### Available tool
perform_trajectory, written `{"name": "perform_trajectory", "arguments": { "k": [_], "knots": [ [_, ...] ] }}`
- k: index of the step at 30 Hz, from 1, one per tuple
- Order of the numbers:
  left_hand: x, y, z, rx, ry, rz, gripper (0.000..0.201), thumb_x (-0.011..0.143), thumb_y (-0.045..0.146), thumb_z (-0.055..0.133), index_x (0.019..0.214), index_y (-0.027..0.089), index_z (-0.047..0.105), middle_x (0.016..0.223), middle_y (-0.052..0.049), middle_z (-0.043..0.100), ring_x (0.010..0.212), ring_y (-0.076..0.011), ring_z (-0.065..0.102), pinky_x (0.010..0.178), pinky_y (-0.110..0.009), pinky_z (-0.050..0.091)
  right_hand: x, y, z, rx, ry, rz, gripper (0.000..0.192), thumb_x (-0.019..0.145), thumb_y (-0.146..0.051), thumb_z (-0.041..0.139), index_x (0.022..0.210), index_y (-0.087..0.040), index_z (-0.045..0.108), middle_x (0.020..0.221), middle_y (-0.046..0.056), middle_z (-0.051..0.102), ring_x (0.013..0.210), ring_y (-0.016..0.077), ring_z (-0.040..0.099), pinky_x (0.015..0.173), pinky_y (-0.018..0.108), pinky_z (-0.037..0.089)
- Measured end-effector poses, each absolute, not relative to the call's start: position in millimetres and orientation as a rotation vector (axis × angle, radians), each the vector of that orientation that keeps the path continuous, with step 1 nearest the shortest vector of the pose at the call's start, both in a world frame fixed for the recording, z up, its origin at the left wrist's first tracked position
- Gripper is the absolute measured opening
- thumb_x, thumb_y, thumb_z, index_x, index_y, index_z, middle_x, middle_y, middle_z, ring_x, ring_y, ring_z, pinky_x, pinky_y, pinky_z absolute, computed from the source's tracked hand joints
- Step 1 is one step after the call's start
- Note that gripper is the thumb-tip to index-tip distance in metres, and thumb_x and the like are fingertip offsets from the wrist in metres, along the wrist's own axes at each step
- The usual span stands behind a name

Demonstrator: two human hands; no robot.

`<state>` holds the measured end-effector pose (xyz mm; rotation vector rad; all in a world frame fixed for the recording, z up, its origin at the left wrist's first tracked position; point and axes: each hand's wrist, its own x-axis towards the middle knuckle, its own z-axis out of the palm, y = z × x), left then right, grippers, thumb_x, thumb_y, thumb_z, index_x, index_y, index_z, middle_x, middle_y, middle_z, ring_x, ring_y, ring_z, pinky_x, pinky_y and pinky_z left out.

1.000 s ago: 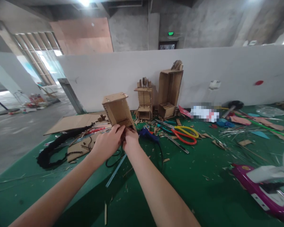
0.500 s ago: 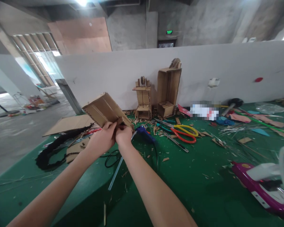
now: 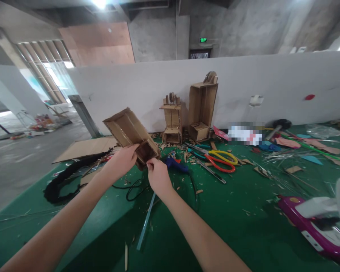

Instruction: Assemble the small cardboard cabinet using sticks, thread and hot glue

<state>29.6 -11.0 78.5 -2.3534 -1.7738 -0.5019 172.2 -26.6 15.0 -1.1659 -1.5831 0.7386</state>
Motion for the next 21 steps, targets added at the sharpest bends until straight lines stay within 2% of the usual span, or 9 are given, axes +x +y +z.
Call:
{"name": "perform_trajectory", "arguments": {
  "k": [4,6,9,13,17,21],
  "knots": [
    [22.9,-12.0,77.3,-2.282,-1.858,-0.655,0.031,0.082,0.014,0.038,0.103,0.013,0.061,0.090,-0.012,0.068,0.082,-0.0250,0.064,0.074,-0.032,0.046,184.1,-29.0,18.2,-1.101,-1.583,0.742,0.019,0.084,-0.019,0.045,0.089,-0.017,0.064,0.082,0.004,0.067,0.066,0.0142,0.064,0.062,0.025,0.052],
    [19.7,-14.7,76.2,-2.246,-1.902,-0.739,0.030,0.080,0.014,0.039,0.098,0.014,0.063,0.084,-0.010,0.069,0.077,-0.0238,0.064,0.069,-0.030,0.046,182.1,-31.0,24.4,-1.047,-1.569,0.754,0.020,0.086,-0.021,0.045,0.096,-0.017,0.062,0.085,0.003,0.067,0.068,0.0134,0.066,0.058,0.022,0.052],
    [16.8,-20.6,71.9,-2.173,-1.957,-0.871,0.036,0.081,0.017,0.038,0.108,0.014,0.060,0.091,-0.009,0.070,0.081,-0.0230,0.064,0.070,-0.028,0.046,173.7,-36.3,36.2,-0.965,-1.554,0.771,0.022,0.086,-0.022,0.047,0.103,-0.018,0.059,0.092,0.003,0.068,0.079,0.0132,0.067,0.058,0.019,0.053],
    [23.4,-33.7,57.7,-2.162,-2.033,-1.286,0.038,0.081,0.020,0.040,0.113,0.014,0.059,0.100,-0.009,0.069,0.087,-0.0227,0.064,0.076,-0.030,0.047,162.9,-45.6,50.1,-0.954,-1.636,0.638,0.017,0.089,-0.025,0.047,0.097,-0.019,0.061,0.088,0.002,0.069,0.078,0.0138,0.067,0.062,0.020,0.052],
    [40.7,-50.1,37.9,-2.191,-2.072,-1.813,0.033,0.085,0.026,0.040,0.111,0.015,0.058,0.102,-0.010,0.068,0.089,-0.0217,0.064,0.077,-0.030,0.049,155.5,-53.8,60.8,-1.143,-1.750,0.397,0.018,0.092,-0.024,0.044,0.093,-0.020,0.062,0.086,0.002,0.070,0.079,0.0145,0.067,0.070,0.022,0.049],
    [52.7,-58.1,18.9,-2.112,-2.067,-1.945,0.031,0.084,0.026,0.046,0.111,0.014,0.056,0.108,-0.013,0.065,0.098,-0.0237,0.061,0.087,-0.036,0.046,150.4,-57.6,62.7,-1.453,-1.953,0.178,0.023,0.095,-0.023,0.039,0.096,-0.019,0.061,0.089,0.006,0.070,0.085,0.0175,0.066,0.073,0.025,0.046]
  ]
}}
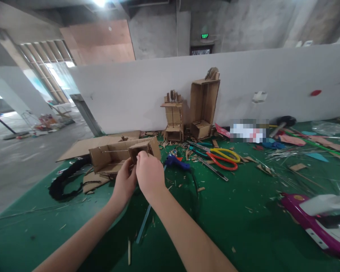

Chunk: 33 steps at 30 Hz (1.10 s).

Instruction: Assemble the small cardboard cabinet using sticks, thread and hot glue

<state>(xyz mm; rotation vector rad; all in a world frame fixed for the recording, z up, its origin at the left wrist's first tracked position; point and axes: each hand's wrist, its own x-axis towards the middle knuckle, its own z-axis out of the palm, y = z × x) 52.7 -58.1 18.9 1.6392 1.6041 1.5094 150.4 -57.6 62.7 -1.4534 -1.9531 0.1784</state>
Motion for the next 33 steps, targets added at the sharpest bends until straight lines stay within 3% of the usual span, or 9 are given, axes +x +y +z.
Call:
{"name": "perform_trajectory", "arguments": {
  "k": [8,16,23,28,33],
  "knots": [
    [56.1,-51.0,-6.0,1.462,1.472,1.511,0.035,0.083,0.017,0.047,0.117,0.013,0.051,0.119,-0.014,0.060,0.111,-0.0222,0.056,0.100,-0.040,0.040,149.8,-47.4,39.9,-1.629,-2.098,0.105,0.021,0.093,-0.019,0.037,0.098,-0.015,0.057,0.088,0.011,0.069,0.078,0.0229,0.068,0.066,0.030,0.048],
    [48.6,-55.1,-5.8,1.459,1.471,1.410,0.037,0.083,0.015,0.047,0.121,0.016,0.048,0.124,-0.013,0.057,0.113,-0.0226,0.057,0.095,-0.040,0.047,150.0,-46.1,32.4,-1.680,-2.170,0.069,0.022,0.093,-0.013,0.033,0.100,-0.014,0.054,0.089,0.014,0.069,0.078,0.0218,0.068,0.066,0.030,0.050],
    [50.7,-59.7,1.5,1.345,1.469,1.324,0.036,0.085,0.017,0.046,0.122,0.017,0.045,0.130,-0.014,0.053,0.100,-0.0244,0.063,0.060,-0.030,0.059,148.6,-45.0,29.4,-1.696,-2.175,0.027,0.024,0.093,-0.012,0.031,0.100,-0.012,0.054,0.087,0.015,0.068,0.077,0.0239,0.069,0.065,0.033,0.051],
    [53.1,-62.4,6.1,1.322,1.434,1.329,0.031,0.086,0.014,0.045,0.117,0.016,0.047,0.126,-0.014,0.056,0.101,-0.0228,0.063,0.057,-0.026,0.059,148.9,-45.9,28.1,-1.700,-2.162,0.017,0.027,0.095,-0.014,0.028,0.100,-0.012,0.054,0.087,0.014,0.069,0.076,0.0242,0.069,0.065,0.033,0.051],
    [51.6,-61.2,3.5,1.358,1.444,1.337,0.032,0.085,0.015,0.045,0.117,0.016,0.047,0.125,-0.015,0.056,0.094,-0.0223,0.065,0.059,-0.030,0.059,148.7,-46.8,28.7,-1.705,-2.162,0.015,0.025,0.095,-0.014,0.029,0.100,-0.012,0.054,0.086,0.014,0.069,0.077,0.0238,0.069,0.065,0.032,0.052]
  ]
}}
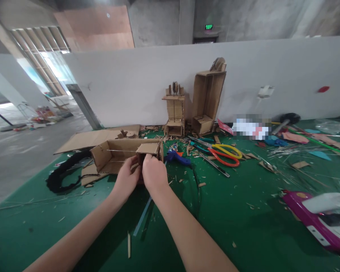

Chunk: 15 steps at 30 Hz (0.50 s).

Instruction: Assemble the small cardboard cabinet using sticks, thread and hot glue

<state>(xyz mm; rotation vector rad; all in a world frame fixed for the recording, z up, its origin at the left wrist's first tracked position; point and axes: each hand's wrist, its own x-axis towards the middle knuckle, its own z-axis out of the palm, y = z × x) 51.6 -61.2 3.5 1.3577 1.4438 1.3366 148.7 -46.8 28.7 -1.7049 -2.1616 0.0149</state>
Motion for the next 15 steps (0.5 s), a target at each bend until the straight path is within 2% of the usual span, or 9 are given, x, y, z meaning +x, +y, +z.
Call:
{"name": "perform_trajectory", "arguments": {
  "k": [3,6,10,15],
  "knots": [
    [49.5,-59.1,0.5,1.455,1.508,1.351,0.030,0.085,0.014,0.046,0.115,0.015,0.048,0.121,-0.014,0.059,0.101,-0.0228,0.063,0.077,-0.036,0.058,148.0,-47.1,29.1,-1.701,-2.172,0.008,0.023,0.093,-0.013,0.032,0.099,-0.012,0.054,0.087,0.015,0.069,0.077,0.0245,0.069,0.065,0.033,0.052],
    [48.1,-57.8,-1.0,1.503,1.540,1.365,0.029,0.084,0.012,0.046,0.113,0.014,0.049,0.118,-0.013,0.060,0.110,-0.0220,0.058,0.094,-0.039,0.049,147.2,-47.0,28.6,-1.701,-2.175,-0.001,0.022,0.093,-0.013,0.032,0.099,-0.011,0.053,0.086,0.015,0.069,0.077,0.0246,0.069,0.065,0.033,0.052],
    [47.8,-57.8,-0.7,1.509,1.545,1.361,0.029,0.084,0.013,0.045,0.113,0.015,0.050,0.118,-0.013,0.061,0.108,-0.0216,0.060,0.091,-0.038,0.050,146.5,-46.0,26.4,-1.693,-2.175,-0.017,0.023,0.094,-0.014,0.031,0.099,-0.011,0.053,0.086,0.015,0.069,0.077,0.0245,0.069,0.065,0.033,0.052],
    [47.5,-57.2,-1.5,1.525,1.543,1.373,0.030,0.082,0.011,0.046,0.112,0.013,0.051,0.117,-0.013,0.062,0.111,-0.0204,0.058,0.099,-0.038,0.044,145.5,-45.6,24.2,-1.689,-2.178,-0.032,0.023,0.094,-0.015,0.031,0.098,-0.012,0.053,0.085,0.014,0.069,0.076,0.0238,0.069,0.065,0.032,0.052]
  ]
}}
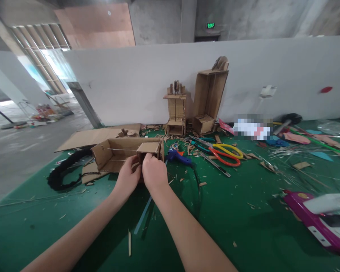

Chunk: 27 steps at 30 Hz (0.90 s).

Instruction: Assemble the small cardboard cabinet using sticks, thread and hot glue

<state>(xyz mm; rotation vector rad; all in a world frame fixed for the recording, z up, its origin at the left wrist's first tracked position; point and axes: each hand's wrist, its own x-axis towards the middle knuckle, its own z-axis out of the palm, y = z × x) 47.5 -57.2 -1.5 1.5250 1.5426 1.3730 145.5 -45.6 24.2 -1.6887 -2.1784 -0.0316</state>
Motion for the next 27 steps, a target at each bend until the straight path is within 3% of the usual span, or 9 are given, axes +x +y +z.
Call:
{"name": "perform_trajectory", "arguments": {
  "k": [7,10,14,21,27],
  "knots": [
    [47.4,-56.8,2.1,1.457,1.489,1.356,0.036,0.082,0.011,0.046,0.118,0.013,0.051,0.119,-0.013,0.062,0.106,-0.0200,0.061,0.092,-0.036,0.050,144.3,-47.1,25.0,-1.699,-2.178,-0.028,0.024,0.094,-0.016,0.031,0.099,-0.012,0.054,0.085,0.013,0.069,0.074,0.0240,0.069,0.064,0.032,0.051],
    [47.9,-58.6,8.2,1.299,1.451,1.265,0.038,0.082,0.010,0.045,0.119,0.016,0.051,0.112,-0.012,0.065,0.087,-0.0193,0.068,0.073,-0.034,0.058,143.8,-47.1,25.5,-1.712,-2.171,-0.016,0.024,0.094,-0.016,0.031,0.099,-0.013,0.054,0.085,0.014,0.069,0.074,0.0232,0.069,0.064,0.031,0.051],
    [48.8,-60.5,14.8,1.182,1.436,1.182,0.040,0.083,0.012,0.044,0.122,0.017,0.048,0.103,-0.011,0.068,0.059,-0.0152,0.067,0.052,-0.030,0.058,144.0,-47.1,24.4,-1.711,-2.162,0.006,0.024,0.094,-0.016,0.030,0.100,-0.014,0.053,0.086,0.013,0.069,0.074,0.0217,0.069,0.064,0.031,0.051],
    [47.8,-59.4,14.1,1.203,1.441,1.199,0.036,0.083,0.010,0.043,0.118,0.017,0.051,0.113,-0.013,0.064,0.058,-0.0139,0.066,0.048,-0.027,0.057,147.4,-48.3,22.7,-1.644,-2.184,0.027,0.026,0.094,-0.018,0.033,0.110,-0.019,0.053,0.093,0.009,0.069,0.079,0.0221,0.068,0.067,0.032,0.050],
    [46.5,-59.1,12.3,1.215,1.447,1.201,0.034,0.084,0.010,0.043,0.117,0.016,0.050,0.117,-0.014,0.062,0.053,-0.0128,0.064,0.043,-0.027,0.055,146.7,-47.6,24.5,-1.653,-2.180,0.039,0.027,0.095,-0.020,0.030,0.103,-0.019,0.056,0.090,0.011,0.069,0.075,0.0221,0.068,0.065,0.031,0.049]
  ]
}}
